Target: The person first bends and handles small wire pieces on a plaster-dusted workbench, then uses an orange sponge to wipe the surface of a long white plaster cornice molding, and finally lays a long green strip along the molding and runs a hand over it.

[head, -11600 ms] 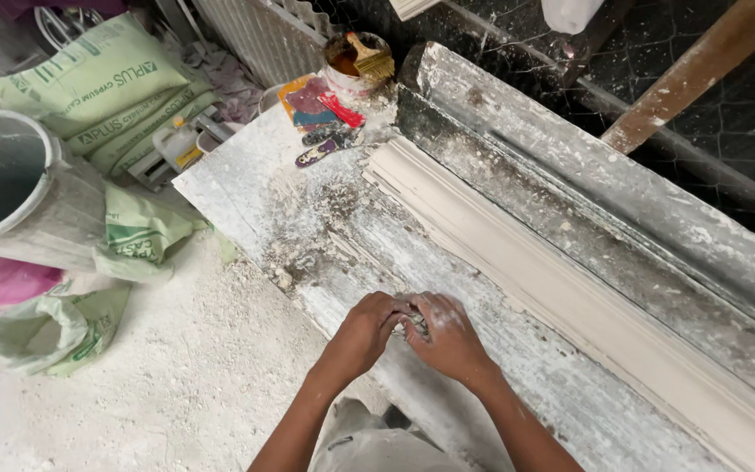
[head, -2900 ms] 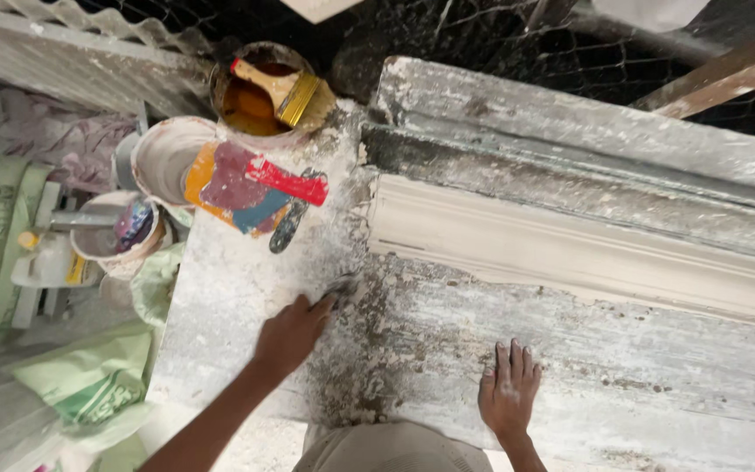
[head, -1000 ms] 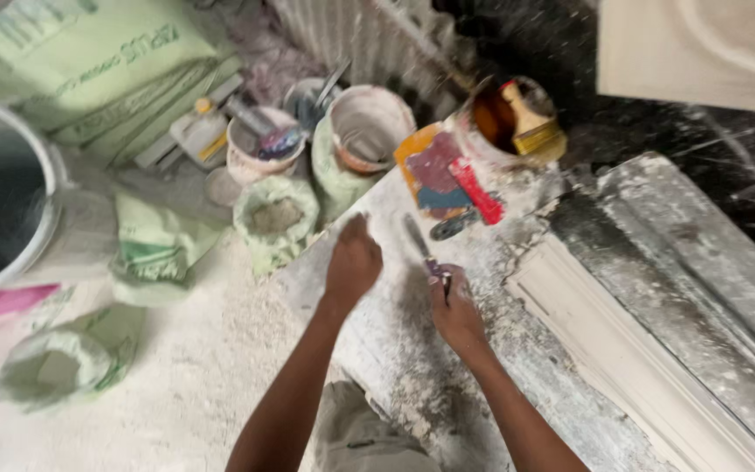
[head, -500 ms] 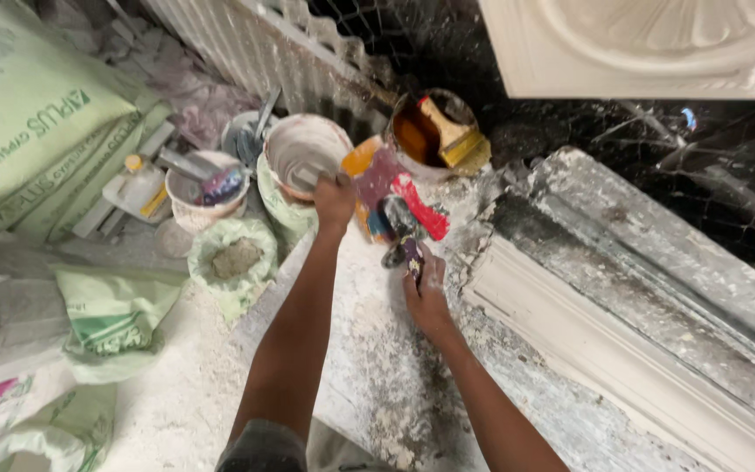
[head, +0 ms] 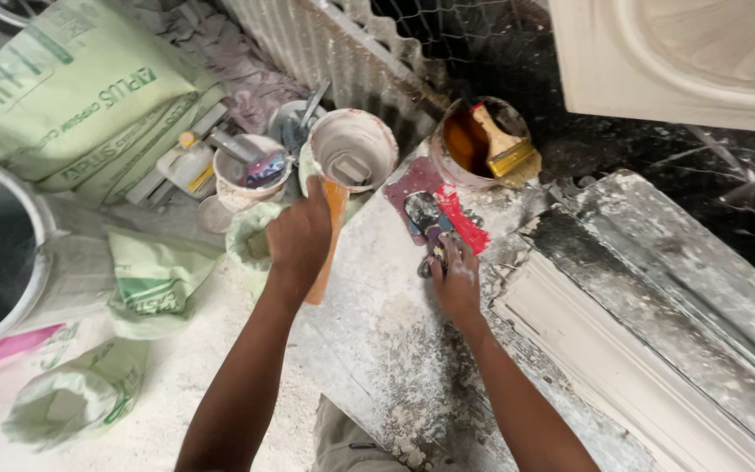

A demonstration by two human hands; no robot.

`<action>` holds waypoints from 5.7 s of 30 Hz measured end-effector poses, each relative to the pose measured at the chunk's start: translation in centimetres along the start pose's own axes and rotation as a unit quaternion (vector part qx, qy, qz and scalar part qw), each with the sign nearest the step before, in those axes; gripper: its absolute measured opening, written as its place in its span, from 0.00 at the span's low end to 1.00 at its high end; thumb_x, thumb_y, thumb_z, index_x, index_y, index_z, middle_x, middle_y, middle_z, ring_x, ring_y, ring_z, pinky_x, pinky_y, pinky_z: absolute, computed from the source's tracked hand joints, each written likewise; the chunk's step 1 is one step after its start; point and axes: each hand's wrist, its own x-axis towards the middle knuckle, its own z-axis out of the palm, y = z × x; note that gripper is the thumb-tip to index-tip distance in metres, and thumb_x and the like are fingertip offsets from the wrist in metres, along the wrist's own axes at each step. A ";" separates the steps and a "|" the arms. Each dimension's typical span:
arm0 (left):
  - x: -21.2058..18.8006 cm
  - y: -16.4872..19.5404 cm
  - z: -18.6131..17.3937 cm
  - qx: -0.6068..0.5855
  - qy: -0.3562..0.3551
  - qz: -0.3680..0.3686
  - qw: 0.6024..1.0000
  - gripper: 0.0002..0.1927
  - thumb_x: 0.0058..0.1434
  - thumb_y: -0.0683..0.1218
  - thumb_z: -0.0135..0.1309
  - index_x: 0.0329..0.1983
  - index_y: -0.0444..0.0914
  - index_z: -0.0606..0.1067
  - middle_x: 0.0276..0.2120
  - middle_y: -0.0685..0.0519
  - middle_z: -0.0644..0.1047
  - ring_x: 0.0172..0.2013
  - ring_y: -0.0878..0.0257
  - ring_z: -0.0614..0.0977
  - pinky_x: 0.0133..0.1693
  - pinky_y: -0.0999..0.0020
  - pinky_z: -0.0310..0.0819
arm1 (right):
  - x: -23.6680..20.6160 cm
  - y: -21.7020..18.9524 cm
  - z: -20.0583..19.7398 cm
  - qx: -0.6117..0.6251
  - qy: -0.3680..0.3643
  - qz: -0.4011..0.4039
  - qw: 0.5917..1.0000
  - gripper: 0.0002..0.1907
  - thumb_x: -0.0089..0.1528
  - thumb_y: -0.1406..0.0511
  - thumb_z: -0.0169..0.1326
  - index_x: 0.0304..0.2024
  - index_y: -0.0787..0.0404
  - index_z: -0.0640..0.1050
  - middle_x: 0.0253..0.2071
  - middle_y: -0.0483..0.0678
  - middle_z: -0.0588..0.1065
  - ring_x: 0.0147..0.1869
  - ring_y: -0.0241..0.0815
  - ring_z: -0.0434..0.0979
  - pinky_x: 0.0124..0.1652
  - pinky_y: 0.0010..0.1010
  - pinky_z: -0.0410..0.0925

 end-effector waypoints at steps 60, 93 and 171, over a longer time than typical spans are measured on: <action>-16.8 17.5 9.6 -0.127 -0.178 0.159 0.963 0.12 0.70 0.43 0.45 0.48 0.36 0.77 0.34 0.41 0.81 0.37 0.44 0.85 0.38 0.46 0.79 | -41.6 13.2 -12.3 -0.075 0.213 0.250 0.942 0.19 0.69 0.66 0.45 0.63 0.63 0.70 0.66 0.60 0.67 0.74 0.61 0.58 0.68 0.51 0.55; -32.3 19.5 7.1 -0.237 -0.267 0.239 0.903 0.15 0.71 0.48 0.45 0.51 0.32 0.75 0.35 0.41 0.82 0.35 0.50 0.85 0.39 0.55 0.82 | -67.7 21.1 -17.2 -0.057 0.231 0.282 0.930 0.21 0.79 0.58 0.35 0.60 0.66 0.71 0.70 0.62 0.65 0.81 0.59 0.54 0.78 0.51 0.47; -51.5 39.0 20.7 -0.121 -0.139 0.900 0.395 0.09 0.56 0.47 0.58 0.40 0.42 0.77 0.33 0.53 0.80 0.37 0.55 0.83 0.36 0.59 0.77 | -75.5 10.6 -9.7 0.297 0.455 0.572 0.615 0.20 0.67 0.71 0.43 0.62 0.66 0.70 0.61 0.53 0.72 0.60 0.48 0.77 0.50 0.38 0.73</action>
